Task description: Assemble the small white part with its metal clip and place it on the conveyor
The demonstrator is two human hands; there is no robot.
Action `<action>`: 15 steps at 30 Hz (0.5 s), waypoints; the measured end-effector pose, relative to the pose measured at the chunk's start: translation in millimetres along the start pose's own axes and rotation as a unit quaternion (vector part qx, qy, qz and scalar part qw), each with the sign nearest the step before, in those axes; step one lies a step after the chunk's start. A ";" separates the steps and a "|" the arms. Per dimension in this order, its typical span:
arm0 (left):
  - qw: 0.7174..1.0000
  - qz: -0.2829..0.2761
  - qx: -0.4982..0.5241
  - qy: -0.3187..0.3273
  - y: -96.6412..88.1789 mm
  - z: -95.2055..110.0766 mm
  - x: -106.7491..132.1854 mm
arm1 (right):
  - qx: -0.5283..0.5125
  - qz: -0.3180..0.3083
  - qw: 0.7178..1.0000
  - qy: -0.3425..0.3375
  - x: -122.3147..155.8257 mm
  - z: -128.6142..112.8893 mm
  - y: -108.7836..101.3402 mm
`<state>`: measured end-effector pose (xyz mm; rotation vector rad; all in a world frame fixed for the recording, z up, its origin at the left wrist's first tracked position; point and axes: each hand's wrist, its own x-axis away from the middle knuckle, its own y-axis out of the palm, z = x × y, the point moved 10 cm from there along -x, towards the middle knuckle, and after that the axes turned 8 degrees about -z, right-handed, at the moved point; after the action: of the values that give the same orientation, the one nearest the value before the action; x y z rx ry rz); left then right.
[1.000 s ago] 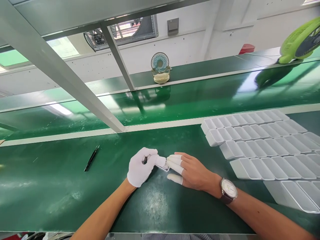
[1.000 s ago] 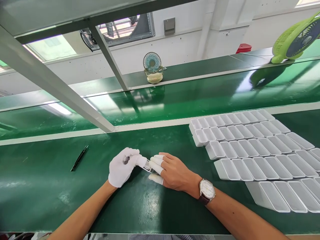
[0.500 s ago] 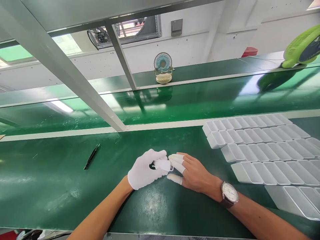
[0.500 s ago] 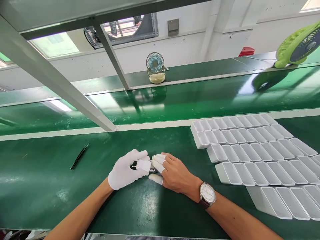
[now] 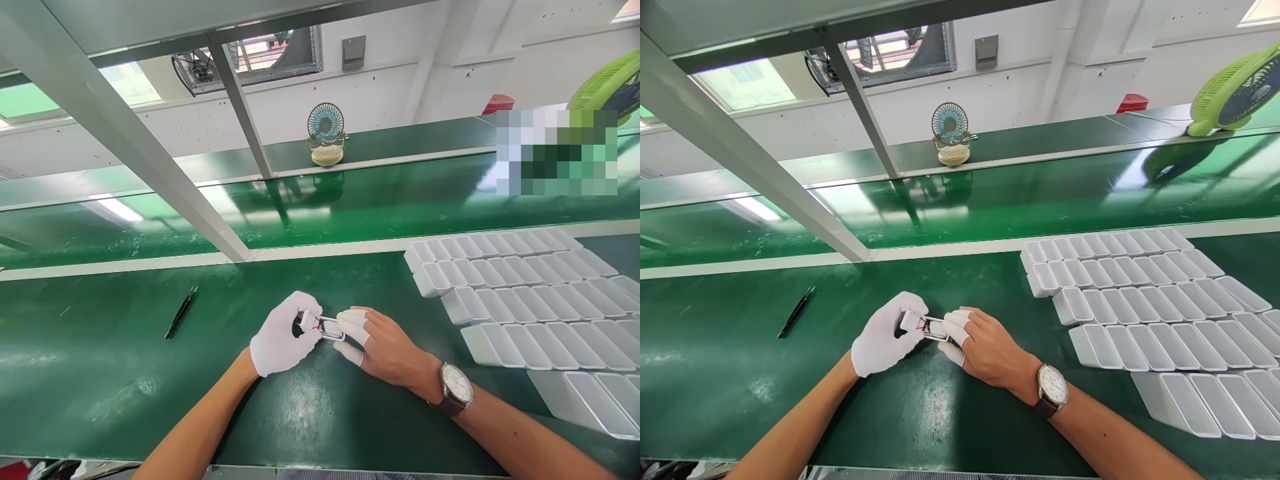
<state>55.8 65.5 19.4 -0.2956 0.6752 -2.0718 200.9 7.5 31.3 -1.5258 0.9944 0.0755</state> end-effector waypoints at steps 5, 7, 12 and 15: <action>1.000 0.006 0.006 0.022 -0.4 -1.6 3.5 | 0.001 -0.021 1.000 0.013 2.0 2.5 6.0; 0.998 0.021 -0.001 0.055 -0.3 4.6 5.4 | 0.002 -0.037 0.999 0.024 3.4 4.9 11.0; 0.995 0.041 -0.005 0.089 -0.7 11.1 6.0 | 0.000 -0.045 0.999 0.024 4.3 6.5 14.4; 0.996 0.037 -0.004 0.084 -1.1 12.5 4.3 | 0.000 -0.044 0.999 0.026 4.2 7.2 14.7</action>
<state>58.3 58.0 30.1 -0.0996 0.7839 -2.0376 198.1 13.1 15.7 -1.5763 0.9663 -0.0270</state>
